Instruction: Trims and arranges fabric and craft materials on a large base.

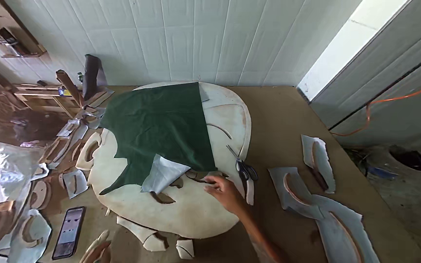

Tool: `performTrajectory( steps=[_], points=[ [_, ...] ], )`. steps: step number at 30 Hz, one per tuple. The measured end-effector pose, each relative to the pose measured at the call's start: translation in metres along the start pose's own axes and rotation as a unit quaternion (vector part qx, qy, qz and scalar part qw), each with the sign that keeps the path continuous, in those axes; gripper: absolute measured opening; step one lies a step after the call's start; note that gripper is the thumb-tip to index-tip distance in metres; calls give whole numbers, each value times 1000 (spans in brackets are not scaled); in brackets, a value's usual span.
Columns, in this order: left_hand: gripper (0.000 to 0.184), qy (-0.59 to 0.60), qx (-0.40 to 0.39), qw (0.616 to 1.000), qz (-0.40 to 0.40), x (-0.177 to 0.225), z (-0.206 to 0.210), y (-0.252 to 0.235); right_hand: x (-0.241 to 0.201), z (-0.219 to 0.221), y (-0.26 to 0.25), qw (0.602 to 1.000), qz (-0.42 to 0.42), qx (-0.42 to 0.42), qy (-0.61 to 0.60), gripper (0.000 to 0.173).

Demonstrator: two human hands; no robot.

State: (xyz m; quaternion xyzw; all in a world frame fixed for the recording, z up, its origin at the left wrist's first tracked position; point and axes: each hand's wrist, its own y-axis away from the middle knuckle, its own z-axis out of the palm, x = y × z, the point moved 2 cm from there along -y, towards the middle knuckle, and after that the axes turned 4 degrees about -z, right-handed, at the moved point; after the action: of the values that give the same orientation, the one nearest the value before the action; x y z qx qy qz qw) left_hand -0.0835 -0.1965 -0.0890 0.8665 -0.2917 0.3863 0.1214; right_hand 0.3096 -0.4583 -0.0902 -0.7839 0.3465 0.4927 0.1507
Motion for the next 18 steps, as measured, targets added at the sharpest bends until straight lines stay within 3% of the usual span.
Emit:
performTrajectory(
  steps=[4,7,9,12,15,18],
  points=[
    [26,-24,-1,998,57,-20,-10,-94,-45,63,-77,997,46,56,37,61],
    [28,-45,-4,997,70,-33,-13,-154,-36,93,-115,990,126,2,68,74],
    [27,-37,-12,996,82,-34,-16,-178,-38,100,-117,988,147,12,54,57],
    [25,-4,-36,994,103,-33,-11,-186,-48,97,-94,989,91,111,-20,33],
    [25,8,-92,988,127,-28,14,-191,-43,96,-67,981,39,171,-81,26],
    [44,-62,-125,981,133,-19,40,-204,-37,103,-49,977,48,179,-106,32]
  ],
)
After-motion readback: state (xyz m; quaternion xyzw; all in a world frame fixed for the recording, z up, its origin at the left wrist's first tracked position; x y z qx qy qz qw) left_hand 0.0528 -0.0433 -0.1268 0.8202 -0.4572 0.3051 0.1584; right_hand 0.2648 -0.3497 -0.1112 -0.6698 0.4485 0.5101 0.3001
